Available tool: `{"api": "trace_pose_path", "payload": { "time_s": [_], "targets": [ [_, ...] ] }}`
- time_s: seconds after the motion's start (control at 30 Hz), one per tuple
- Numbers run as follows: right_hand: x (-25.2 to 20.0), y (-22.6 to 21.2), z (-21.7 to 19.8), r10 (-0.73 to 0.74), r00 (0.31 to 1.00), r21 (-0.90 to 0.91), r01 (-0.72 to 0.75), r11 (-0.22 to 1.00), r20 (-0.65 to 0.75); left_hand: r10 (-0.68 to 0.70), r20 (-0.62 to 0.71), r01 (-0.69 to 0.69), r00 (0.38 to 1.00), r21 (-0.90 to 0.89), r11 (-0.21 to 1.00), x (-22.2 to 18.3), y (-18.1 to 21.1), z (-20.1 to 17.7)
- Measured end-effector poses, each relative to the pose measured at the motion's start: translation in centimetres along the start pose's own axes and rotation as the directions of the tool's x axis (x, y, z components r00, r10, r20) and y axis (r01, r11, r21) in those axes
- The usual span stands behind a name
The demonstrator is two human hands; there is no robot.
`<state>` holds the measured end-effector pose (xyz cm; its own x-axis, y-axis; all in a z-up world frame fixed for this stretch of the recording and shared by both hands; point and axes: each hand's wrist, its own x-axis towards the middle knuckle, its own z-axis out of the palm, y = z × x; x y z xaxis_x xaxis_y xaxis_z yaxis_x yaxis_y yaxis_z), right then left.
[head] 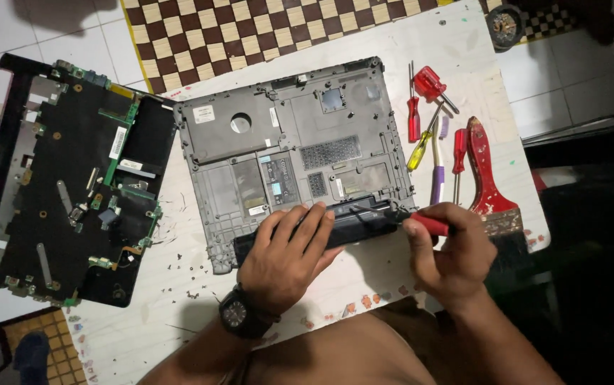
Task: Removing a laptop battery and cleaning the internal components and battery using brushes
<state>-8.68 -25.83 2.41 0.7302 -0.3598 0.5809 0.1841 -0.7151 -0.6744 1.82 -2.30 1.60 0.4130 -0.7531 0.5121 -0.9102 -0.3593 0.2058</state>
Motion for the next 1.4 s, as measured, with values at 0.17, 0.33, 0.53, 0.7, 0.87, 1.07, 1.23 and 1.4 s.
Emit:
{"api": "trace_pose_path", "payload": {
  "time_s": [0.17,0.33,0.53,0.7,0.87,1.07,1.23,1.4],
  "targets": [
    [-0.8,0.0,0.6,-0.06,0.998,-0.121,0.06,0.991,0.008,0.007,-0.049,-0.007,0.999,0.002,1.0,-0.2,0.1,0.3],
    [-0.4,-0.4,0.9,-0.071,0.997,-0.102,0.072,0.992,0.02,0.007,-0.072,-0.007,0.997,0.01,1.0,-0.3,0.1,0.5],
    [1.0,-2.2,1.6,-0.206,0.975,-0.041,0.21,0.977,0.085,0.015,-0.073,-0.016,0.997,-0.005,1.0,-0.1,0.1,0.2],
    [2.6,-3.4,1.7,-0.315,0.944,-0.063,0.322,0.945,0.096,0.027,-0.05,-0.028,0.998,-0.022,0.999,-0.4,0.0,0.3],
    [3.7,-3.3,1.6,-0.294,0.943,-0.051,0.305,0.951,0.155,0.048,-0.045,-0.049,0.998,-0.028,0.998,-0.4,-0.2,0.3],
    [5.6,-2.8,1.8,-0.194,0.941,-0.036,0.212,0.977,0.277,0.046,-0.068,-0.048,0.997,-0.02,0.999,-0.3,-0.1,0.4],
    [8.5,-3.8,2.2,-0.151,0.926,-0.004,0.163,0.987,0.347,0.052,-0.083,-0.054,0.995,-0.021,0.998,-0.2,-0.1,0.4],
    [10.1,-3.0,2.8,-0.029,0.908,-0.049,0.054,0.997,0.418,0.037,-0.09,-0.039,0.995,-0.016,0.999,-0.2,0.0,0.5]
  ]
}}
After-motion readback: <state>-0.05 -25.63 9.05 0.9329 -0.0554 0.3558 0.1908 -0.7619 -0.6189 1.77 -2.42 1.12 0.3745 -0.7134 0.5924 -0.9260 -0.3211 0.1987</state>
